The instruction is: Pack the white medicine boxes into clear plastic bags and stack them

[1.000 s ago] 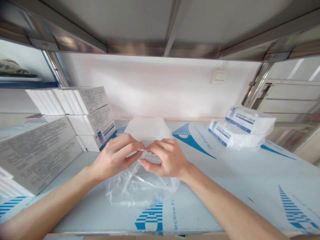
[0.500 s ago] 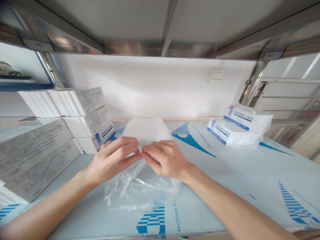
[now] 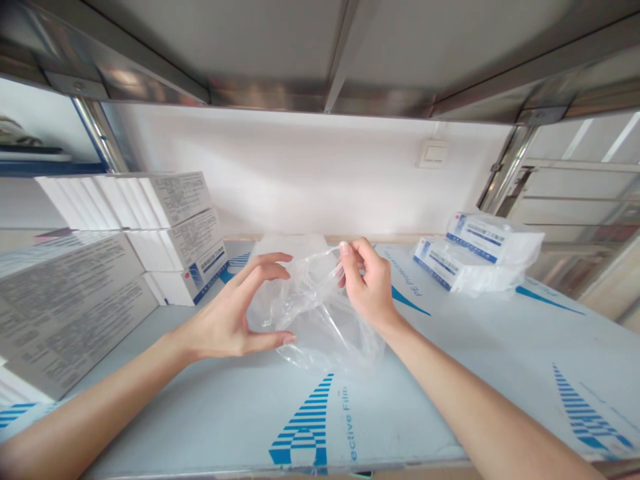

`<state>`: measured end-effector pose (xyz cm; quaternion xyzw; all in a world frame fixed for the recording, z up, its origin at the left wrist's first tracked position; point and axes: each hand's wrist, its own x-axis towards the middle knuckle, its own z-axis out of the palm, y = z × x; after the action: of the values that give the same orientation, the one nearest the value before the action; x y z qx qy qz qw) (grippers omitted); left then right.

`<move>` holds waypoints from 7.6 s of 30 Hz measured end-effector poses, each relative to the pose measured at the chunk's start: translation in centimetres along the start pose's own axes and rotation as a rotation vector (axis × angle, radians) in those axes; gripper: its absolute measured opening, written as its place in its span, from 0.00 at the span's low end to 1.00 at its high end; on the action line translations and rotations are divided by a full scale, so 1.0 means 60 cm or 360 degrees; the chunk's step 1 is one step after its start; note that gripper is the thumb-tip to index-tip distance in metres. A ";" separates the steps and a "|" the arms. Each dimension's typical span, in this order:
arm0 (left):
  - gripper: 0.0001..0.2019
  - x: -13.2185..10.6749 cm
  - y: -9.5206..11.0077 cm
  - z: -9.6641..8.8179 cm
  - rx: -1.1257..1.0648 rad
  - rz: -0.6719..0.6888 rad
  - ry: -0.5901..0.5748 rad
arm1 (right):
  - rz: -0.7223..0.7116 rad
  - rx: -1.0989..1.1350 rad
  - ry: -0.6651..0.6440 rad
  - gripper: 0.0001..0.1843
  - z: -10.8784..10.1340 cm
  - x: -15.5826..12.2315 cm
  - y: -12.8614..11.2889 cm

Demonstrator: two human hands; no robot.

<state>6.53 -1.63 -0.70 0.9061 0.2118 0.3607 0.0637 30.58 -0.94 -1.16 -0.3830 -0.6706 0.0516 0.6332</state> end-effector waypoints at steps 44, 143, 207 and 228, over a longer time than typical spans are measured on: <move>0.12 0.010 -0.037 -0.021 -0.1679 -0.0864 0.0319 | -0.0315 -0.0993 0.0207 0.18 -0.064 0.030 0.087; 0.17 0.011 -0.060 -0.039 -0.1591 -0.1018 0.0618 | 0.0998 0.0923 -0.0987 0.14 -0.093 0.046 0.054; 0.21 0.009 -0.052 -0.040 -0.1255 -0.1010 0.0183 | 0.0947 0.0960 -0.0028 0.18 -0.076 0.052 0.100; 0.31 0.006 -0.057 -0.030 -0.1270 -0.0890 0.0361 | 0.1236 0.1253 -0.0227 0.13 -0.068 0.044 0.075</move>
<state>4.38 1.53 -0.04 0.6747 0.2976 0.4790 0.4762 36.47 2.08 -0.74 -0.3319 -0.4515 0.5535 0.6161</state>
